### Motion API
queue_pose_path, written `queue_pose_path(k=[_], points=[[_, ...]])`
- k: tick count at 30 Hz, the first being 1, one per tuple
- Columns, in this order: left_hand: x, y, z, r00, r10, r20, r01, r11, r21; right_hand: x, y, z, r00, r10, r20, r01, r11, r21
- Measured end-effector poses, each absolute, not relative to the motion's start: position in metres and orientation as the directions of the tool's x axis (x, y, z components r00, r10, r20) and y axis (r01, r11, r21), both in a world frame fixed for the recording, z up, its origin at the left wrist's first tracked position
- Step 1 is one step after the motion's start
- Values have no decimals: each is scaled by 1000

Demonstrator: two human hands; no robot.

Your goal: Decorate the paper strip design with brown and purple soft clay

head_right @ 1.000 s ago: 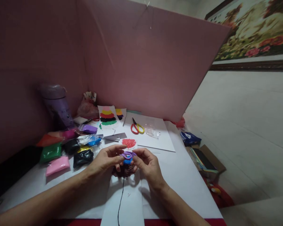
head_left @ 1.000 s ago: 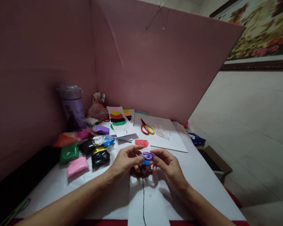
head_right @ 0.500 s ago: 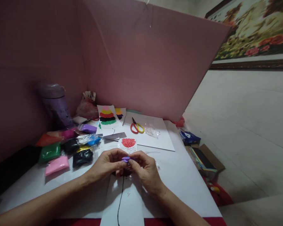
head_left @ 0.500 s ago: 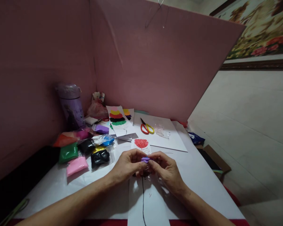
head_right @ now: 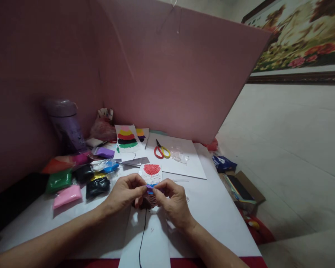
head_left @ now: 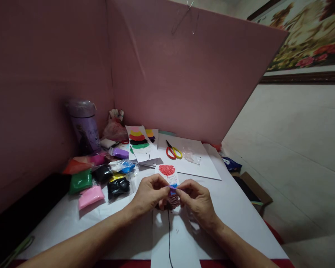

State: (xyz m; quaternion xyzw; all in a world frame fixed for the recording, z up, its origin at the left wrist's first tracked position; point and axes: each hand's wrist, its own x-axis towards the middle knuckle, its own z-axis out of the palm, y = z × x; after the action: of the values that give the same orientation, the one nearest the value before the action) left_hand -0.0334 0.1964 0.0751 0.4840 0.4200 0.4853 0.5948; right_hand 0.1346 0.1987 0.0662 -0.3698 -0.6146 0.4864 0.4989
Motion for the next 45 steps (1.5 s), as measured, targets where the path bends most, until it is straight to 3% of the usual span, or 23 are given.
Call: queue_pose_path(k=[5, 7, 11, 19, 24, 34, 45], points=[[-47, 205, 80, -142, 987, -72, -342, 19, 939, 147, 215, 69, 35, 980, 198, -108, 201, -974], [-52, 208, 81, -183, 979, -94, -415, 10, 910, 152, 221, 72, 85, 985, 153, -166, 166, -972], [-51, 205, 79, -71, 991, -117, -461, 72, 885, 152, 221, 75, -7, 997, 82, -198, 79, -977], [-43, 197, 76, 122, 992, -15, -346, 57, 937, 139, 202, 71, -287, 954, 93, -175, 43, -984], [-41, 196, 73, 260, 959, -110, -229, 172, 958, 135, 199, 65, -384, 920, 82, -177, 13, -984], [-38, 196, 79, 207, 974, -93, -155, 127, 980, 137, 199, 65, -354, 929, 113, -104, 81, -991], [-38, 196, 72, 338, 935, -111, -155, 172, 973, 137, 198, 67, -302, 937, 176, -44, 171, -984]])
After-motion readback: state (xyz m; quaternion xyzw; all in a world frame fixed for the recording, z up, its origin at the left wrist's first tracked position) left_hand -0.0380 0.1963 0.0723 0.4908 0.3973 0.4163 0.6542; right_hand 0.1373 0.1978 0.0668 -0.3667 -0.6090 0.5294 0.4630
